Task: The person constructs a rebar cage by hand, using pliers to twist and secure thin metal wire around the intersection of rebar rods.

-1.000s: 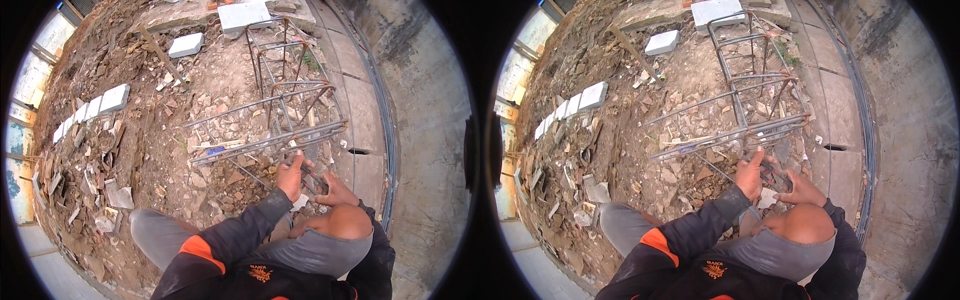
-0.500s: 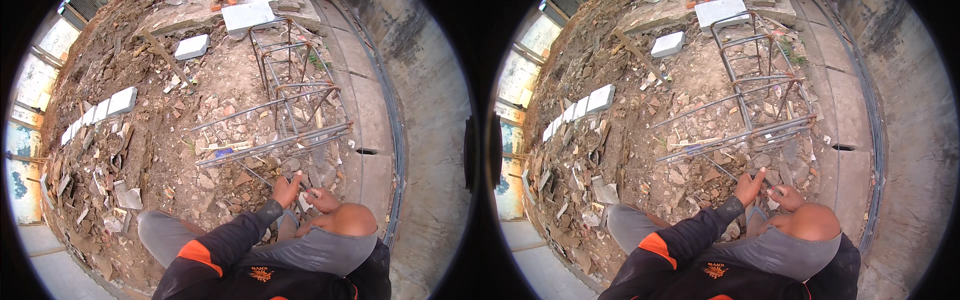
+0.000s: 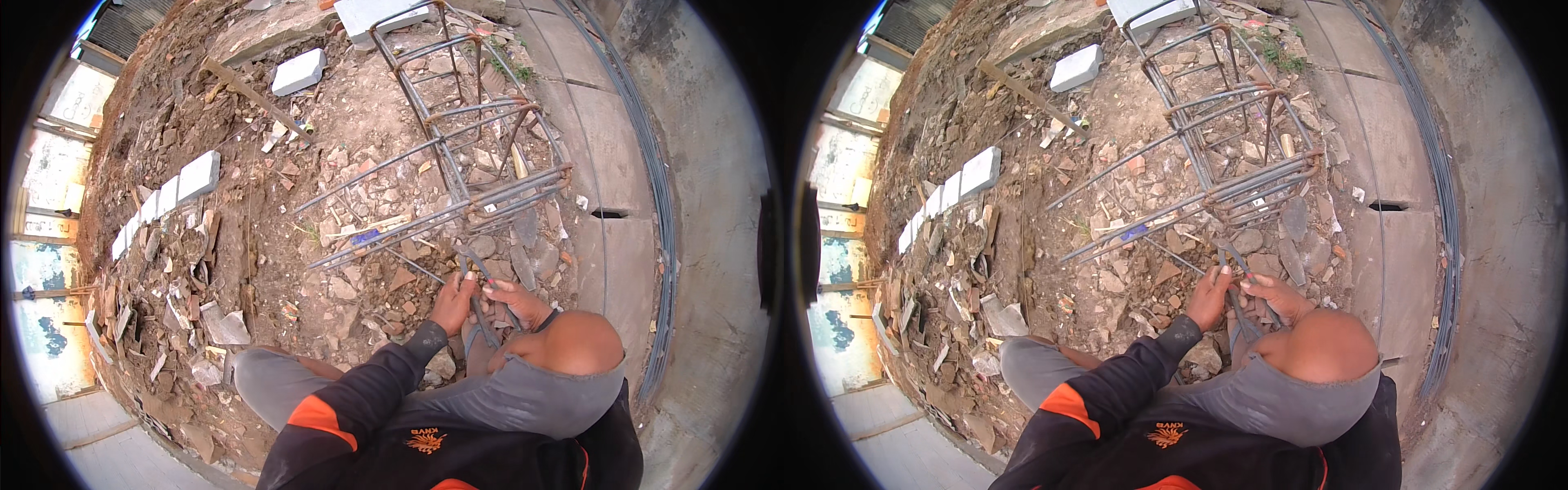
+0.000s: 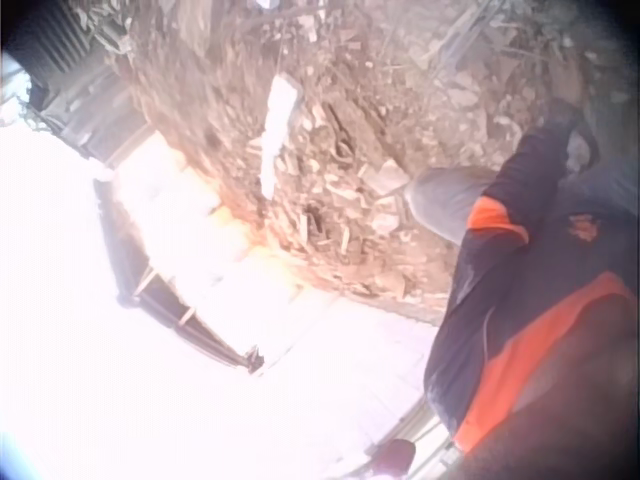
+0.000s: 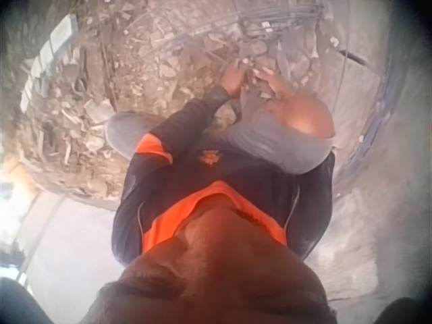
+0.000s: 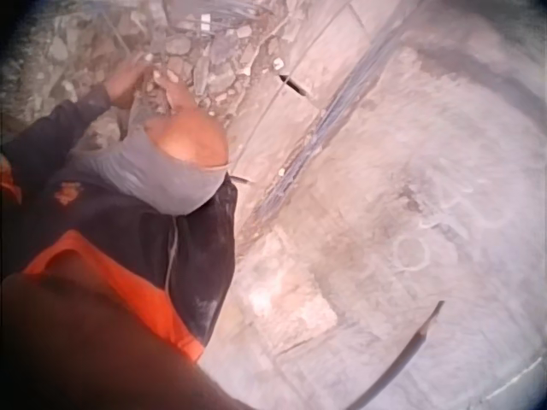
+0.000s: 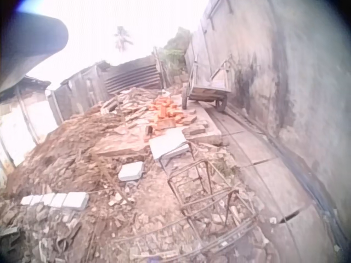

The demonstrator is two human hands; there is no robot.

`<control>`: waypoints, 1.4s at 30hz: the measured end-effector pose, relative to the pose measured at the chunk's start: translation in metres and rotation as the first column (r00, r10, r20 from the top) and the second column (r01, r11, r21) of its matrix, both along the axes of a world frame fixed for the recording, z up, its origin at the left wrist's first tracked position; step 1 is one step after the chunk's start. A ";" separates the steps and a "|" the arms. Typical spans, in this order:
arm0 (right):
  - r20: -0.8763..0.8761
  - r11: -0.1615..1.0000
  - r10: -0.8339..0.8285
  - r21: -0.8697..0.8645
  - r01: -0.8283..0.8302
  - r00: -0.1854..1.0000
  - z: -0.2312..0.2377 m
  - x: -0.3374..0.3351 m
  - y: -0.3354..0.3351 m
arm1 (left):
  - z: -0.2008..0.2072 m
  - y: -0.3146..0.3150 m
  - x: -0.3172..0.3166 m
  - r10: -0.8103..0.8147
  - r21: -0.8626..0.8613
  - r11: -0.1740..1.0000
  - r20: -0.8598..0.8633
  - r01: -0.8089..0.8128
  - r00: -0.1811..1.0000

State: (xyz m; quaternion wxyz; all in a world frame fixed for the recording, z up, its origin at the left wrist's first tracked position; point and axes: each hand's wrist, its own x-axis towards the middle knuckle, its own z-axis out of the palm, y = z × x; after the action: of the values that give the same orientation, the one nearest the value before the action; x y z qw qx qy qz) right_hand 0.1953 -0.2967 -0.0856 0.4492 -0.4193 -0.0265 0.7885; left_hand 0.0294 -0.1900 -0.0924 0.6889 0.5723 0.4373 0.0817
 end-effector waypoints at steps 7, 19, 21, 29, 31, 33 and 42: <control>-0.027 0.963 0.219 0.166 -0.211 0.975 -0.032 -0.025 -0.008 | -0.001 0.015 -0.019 0.028 0.617 0.772 -0.277 0.155 0.961; 0.589 0.662 0.414 0.329 -0.674 0.694 -0.036 -0.032 0.014 | 0.084 0.010 0.006 0.069 0.316 0.944 0.077 -0.090 0.995; -0.250 0.918 0.383 0.210 -0.336 0.889 -0.035 -0.037 0.018 | 0.088 0.024 0.002 0.306 0.097 0.936 0.253 -0.339 0.918; 0.095 0.872 0.473 0.096 -0.481 0.876 -0.050 -0.030 0.043 | 0.052 0.064 -0.106 0.512 0.286 0.832 -0.065 -0.476 0.856; 0.480 0.838 0.463 0.035 -0.544 0.745 -0.055 -0.036 0.052 | 0.024 0.062 -0.113 0.507 0.293 0.835 -0.082 -0.466 0.858; 0.807 0.644 0.389 0.106 -0.757 0.444 -0.064 -0.038 0.054 | 0.011 0.060 -0.101 0.499 0.293 0.842 -0.100 -0.453 0.861; 0.993 0.820 -0.026 -0.046 -0.571 -0.118 -0.082 -0.037 -0.002 | -0.029 0.046 -0.084 0.273 0.373 0.921 -0.407 -0.114 0.872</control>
State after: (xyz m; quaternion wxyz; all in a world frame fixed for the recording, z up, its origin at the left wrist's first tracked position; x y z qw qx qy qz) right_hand 0.1584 -0.2988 -0.1674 0.1814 -0.7294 -0.5933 0.2883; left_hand -0.0550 -0.1440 -0.1218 0.4484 0.6373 0.6203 0.0897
